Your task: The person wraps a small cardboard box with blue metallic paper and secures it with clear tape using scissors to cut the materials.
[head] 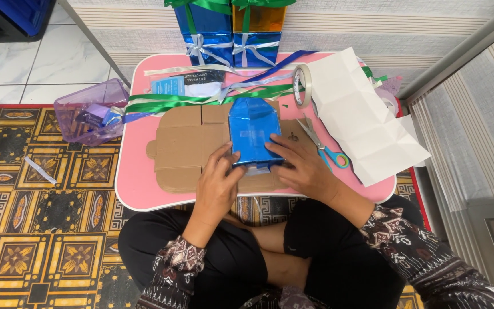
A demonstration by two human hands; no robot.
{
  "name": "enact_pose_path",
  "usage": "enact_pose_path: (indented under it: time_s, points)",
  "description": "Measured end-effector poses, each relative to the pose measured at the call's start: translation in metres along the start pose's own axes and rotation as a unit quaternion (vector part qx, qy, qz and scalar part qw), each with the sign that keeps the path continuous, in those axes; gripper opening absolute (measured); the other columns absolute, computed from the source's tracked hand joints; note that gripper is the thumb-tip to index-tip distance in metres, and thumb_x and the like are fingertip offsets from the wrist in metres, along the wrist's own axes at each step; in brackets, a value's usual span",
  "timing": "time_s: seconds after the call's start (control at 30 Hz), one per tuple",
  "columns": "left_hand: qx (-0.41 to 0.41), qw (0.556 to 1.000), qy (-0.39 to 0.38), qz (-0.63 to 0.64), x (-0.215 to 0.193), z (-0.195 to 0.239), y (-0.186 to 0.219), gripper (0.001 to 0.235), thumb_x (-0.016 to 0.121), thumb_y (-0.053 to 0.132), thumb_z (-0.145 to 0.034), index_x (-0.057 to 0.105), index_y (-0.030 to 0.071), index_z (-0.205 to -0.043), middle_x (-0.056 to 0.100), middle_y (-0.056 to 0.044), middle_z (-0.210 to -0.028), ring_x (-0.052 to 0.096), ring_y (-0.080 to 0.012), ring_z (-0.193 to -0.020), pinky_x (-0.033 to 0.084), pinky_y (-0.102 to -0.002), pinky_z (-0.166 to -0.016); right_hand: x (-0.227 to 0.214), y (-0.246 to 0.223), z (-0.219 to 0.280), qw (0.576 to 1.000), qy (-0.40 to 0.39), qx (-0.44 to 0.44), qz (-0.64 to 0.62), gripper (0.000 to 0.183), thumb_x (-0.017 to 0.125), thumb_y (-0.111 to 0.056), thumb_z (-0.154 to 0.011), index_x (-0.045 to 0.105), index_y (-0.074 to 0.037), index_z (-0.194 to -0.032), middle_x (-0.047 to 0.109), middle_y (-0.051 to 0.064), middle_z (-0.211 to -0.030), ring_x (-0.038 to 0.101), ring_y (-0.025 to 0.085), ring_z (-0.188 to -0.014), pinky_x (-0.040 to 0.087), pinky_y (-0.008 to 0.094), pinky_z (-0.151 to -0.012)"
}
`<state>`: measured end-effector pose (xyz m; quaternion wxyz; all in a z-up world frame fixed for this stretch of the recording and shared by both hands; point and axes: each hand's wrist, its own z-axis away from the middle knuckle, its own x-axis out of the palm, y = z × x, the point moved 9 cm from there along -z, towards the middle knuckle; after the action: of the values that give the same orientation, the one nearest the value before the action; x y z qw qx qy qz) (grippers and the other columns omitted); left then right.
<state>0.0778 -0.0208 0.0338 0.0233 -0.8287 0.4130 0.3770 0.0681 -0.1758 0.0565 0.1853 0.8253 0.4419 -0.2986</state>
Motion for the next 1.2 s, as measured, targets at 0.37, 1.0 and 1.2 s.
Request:
enact_pose_path:
  time_s: [0.37, 1.0, 1.2]
  points:
    - [0.016, 0.999, -0.011, 0.035, -0.018, -0.009, 0.01, 0.01, 0.063, 0.004, -0.092, 0.067, 0.012, -0.096, 0.067, -0.009, -0.114, 0.057, -0.0383, -0.13, 0.051, -0.049, -0.105, -0.006, 0.001, -0.009, 0.999, 0.028, 0.026, -0.035, 0.017, 0.058, -0.009, -0.098, 0.066, -0.008, -0.082, 0.069, 0.015, -0.124, 0.066, 0.037, -0.121, 0.059, 0.044, -0.094]
    - [0.036, 0.997, 0.022, -0.058, -0.012, -0.006, 0.014, 0.01, 0.071, 0.011, -0.09, 0.062, 0.011, -0.087, 0.067, -0.006, -0.111, 0.061, -0.0345, -0.125, 0.051, -0.048, -0.103, -0.007, 0.004, -0.007, 0.997, 0.017, 0.04, -0.066, 0.011, 0.062, -0.005, -0.095, 0.065, -0.005, -0.085, 0.069, 0.016, -0.127, 0.065, 0.038, -0.122, 0.059, 0.046, -0.094]
    - [0.036, 0.997, 0.028, -0.059, -0.011, -0.006, 0.014, 0.011, 0.071, 0.008, -0.089, 0.062, 0.011, -0.085, 0.066, -0.006, -0.108, 0.062, -0.0349, -0.124, 0.052, -0.049, -0.101, -0.012, 0.006, -0.013, 0.991, 0.011, 0.074, -0.108, 0.018, 0.072, -0.019, -0.092, 0.06, -0.005, -0.092, 0.068, 0.017, -0.128, 0.064, 0.038, -0.124, 0.058, 0.046, -0.094]
